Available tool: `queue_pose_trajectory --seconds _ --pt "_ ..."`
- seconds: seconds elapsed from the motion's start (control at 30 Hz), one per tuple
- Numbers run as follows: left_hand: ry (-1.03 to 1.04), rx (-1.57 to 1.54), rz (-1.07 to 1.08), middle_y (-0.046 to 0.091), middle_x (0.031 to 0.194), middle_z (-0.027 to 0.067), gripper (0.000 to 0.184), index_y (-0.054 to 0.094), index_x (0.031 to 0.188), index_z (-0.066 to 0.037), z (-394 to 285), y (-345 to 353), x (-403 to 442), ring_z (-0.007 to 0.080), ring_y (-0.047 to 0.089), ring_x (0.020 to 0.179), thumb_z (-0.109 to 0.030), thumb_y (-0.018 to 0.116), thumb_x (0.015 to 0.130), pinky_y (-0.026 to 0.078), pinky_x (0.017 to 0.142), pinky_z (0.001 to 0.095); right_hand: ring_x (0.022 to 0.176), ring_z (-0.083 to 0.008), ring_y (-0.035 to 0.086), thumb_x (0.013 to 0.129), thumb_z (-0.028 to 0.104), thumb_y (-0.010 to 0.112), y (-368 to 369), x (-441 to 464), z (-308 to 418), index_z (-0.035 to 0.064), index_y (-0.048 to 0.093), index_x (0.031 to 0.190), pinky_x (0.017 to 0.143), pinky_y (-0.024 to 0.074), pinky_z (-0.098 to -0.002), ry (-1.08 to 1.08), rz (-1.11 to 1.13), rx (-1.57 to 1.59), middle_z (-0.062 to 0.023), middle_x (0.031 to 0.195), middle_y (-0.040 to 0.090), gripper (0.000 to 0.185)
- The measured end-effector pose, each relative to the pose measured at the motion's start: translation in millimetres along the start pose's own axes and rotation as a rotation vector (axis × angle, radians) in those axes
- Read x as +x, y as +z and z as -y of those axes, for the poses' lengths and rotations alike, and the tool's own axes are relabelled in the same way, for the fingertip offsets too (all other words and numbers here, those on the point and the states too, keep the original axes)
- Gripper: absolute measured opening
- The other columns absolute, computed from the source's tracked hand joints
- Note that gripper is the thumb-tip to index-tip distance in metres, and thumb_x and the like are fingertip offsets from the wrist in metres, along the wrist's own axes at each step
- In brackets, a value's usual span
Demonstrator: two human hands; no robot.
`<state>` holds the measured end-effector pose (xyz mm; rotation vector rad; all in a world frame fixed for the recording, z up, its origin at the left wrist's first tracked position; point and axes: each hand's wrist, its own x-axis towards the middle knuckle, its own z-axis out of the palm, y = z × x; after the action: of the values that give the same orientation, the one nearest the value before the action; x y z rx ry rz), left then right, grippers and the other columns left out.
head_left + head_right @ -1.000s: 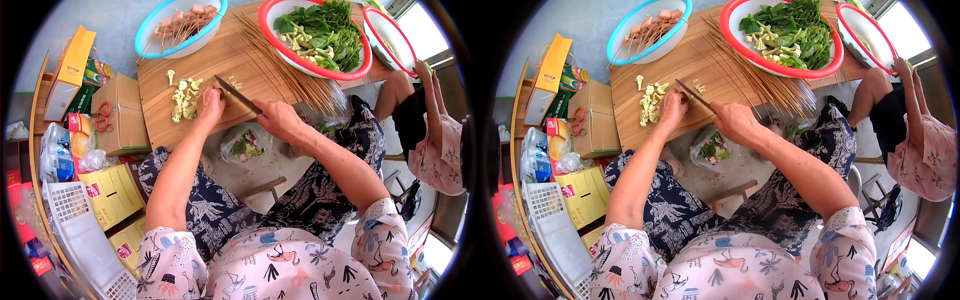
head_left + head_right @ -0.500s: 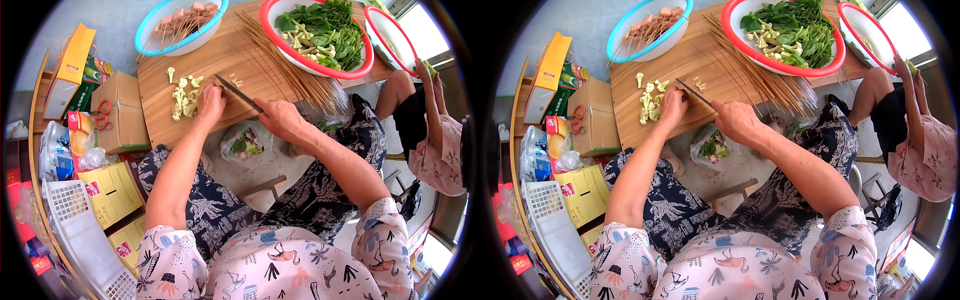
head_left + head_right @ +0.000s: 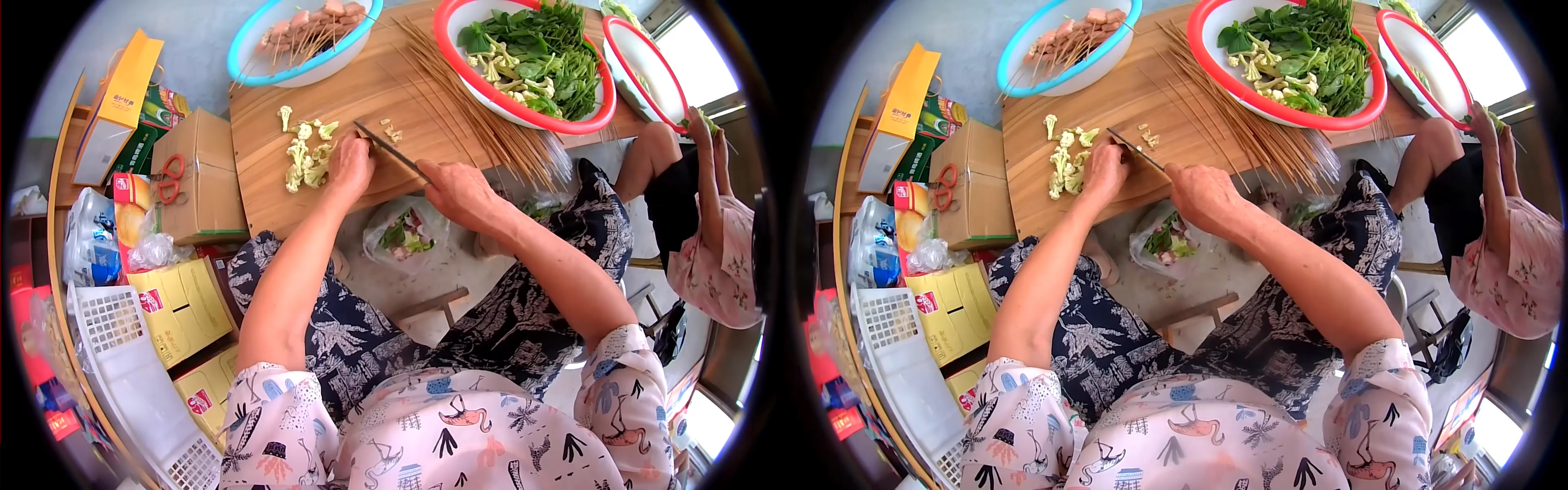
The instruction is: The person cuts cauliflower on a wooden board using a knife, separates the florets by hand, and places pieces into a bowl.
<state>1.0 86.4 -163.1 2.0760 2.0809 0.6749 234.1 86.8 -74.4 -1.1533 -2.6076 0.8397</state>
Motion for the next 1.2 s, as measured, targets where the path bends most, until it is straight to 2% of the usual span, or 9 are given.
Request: queue_pose_trajectory --seconds 0.27,0.33,0.43,0.53,0.6,0.67,0.93,1.07,1.2 --pt "0.031 -0.001 0.003 0.060 0.096 0.0193 0.017 0.067 0.087 -0.001 -5 -7 -3 0.0400 0.060 0.094 -0.005 0.072 0.071 0.049 0.078 0.0469 0.086 -0.0458 0.059 0.087 0.015 0.050 5 10 0 0.0019 0.054 0.100 0.074 0.0450 -0.0545 0.079 0.045 0.042 -0.0256 0.083 0.063 0.019" --pt "0.064 -0.027 -0.032 0.060 0.095 0.0185 0.017 0.066 0.086 -0.001 -11 -15 -2 0.0391 0.060 0.093 -0.006 0.072 0.071 0.049 0.078 0.0464 0.085 -0.0419 0.065 0.087 0.013 0.049 6 12 0 0.0025 0.056 0.098 0.074 0.0497 -0.0515 0.070 0.046 0.007 -0.0230 0.084 0.067 0.016" --pt "-0.046 -0.015 0.039 0.060 0.095 0.0162 0.016 0.067 0.086 -0.002 -12 -30 5 0.0363 0.061 0.092 -0.008 0.073 0.072 0.050 0.077 0.0446 0.086 -0.0423 0.065 0.087 0.014 0.048 -2 16 1 0.0025 0.056 0.101 0.076 0.0501 -0.0518 0.148 0.098 -0.040 -0.0234 0.085 0.067 0.019" --pt "-0.002 -0.048 -0.131 0.059 0.089 0.0143 0.017 0.064 0.080 -0.004 4 -57 11 0.0342 0.059 0.089 -0.012 0.076 0.072 0.049 0.074 0.0442 0.087 -0.0425 0.065 0.087 0.015 0.048 -21 11 -5 0.0035 0.057 0.103 0.077 0.0503 -0.0520 0.173 0.011 0.010 -0.0235 0.085 0.067 0.021" --pt "-0.185 0.084 -0.099 0.060 0.090 0.0120 0.014 0.067 0.081 -0.007 14 -78 10 0.0321 0.059 0.090 -0.014 0.077 0.073 0.048 0.075 0.0419 0.086 -0.0441 0.064 0.087 0.016 0.049 -33 8 -6 0.0040 0.057 0.105 0.077 0.0492 -0.0533 0.200 -0.017 0.039 -0.0248 0.085 0.066 0.023" --pt "-0.177 0.194 -0.103 0.061 0.091 0.0112 0.013 0.069 0.083 -0.009 33 -86 7 0.0314 0.059 0.091 -0.014 0.077 0.074 0.048 0.077 0.0417 0.085 -0.0455 0.062 0.086 0.017 0.050 -38 6 -12 0.0039 0.057 0.106 0.077 0.0480 -0.0541 0.200 -0.069 0.160 -0.0261 0.084 0.065 0.025" --pt "-0.244 0.238 -0.039 0.066 0.098 0.0098 0.013 0.074 0.089 -0.013 59 -56 33 0.0300 0.060 0.099 -0.016 0.076 0.076 0.048 0.087 0.0427 0.086 -0.0447 0.061 0.086 0.018 0.050 -37 7 -3 0.0024 0.056 0.102 0.079 0.0466 -0.0536 0.156 -0.092 0.204 -0.0255 0.084 0.064 0.023" --pt "-0.280 0.279 0.104 0.070 0.095 0.0127 0.015 0.075 0.092 -0.014 53 -51 43 0.0326 0.062 0.098 -0.016 0.076 0.077 0.048 0.084 0.0429 0.086 -0.0445 0.061 0.086 0.018 0.050 -33 7 -3 0.0024 0.055 0.102 0.078 0.0464 -0.0539 0.168 -0.067 0.203 -0.0249 0.083 0.065 0.023" --pt "-0.201 0.345 0.068 0.070 0.090 0.0136 0.015 0.074 0.091 -0.013 54 -45 48 0.0342 0.063 0.093 -0.017 0.075 0.077 0.049 0.080 0.0445 0.084 -0.0447 0.061 0.086 0.018 0.050 -31 7 -4 0.0022 0.055 0.101 0.077 0.0466 -0.0538 0.166 -0.065 0.198 -0.0248 0.081 0.064 0.022"
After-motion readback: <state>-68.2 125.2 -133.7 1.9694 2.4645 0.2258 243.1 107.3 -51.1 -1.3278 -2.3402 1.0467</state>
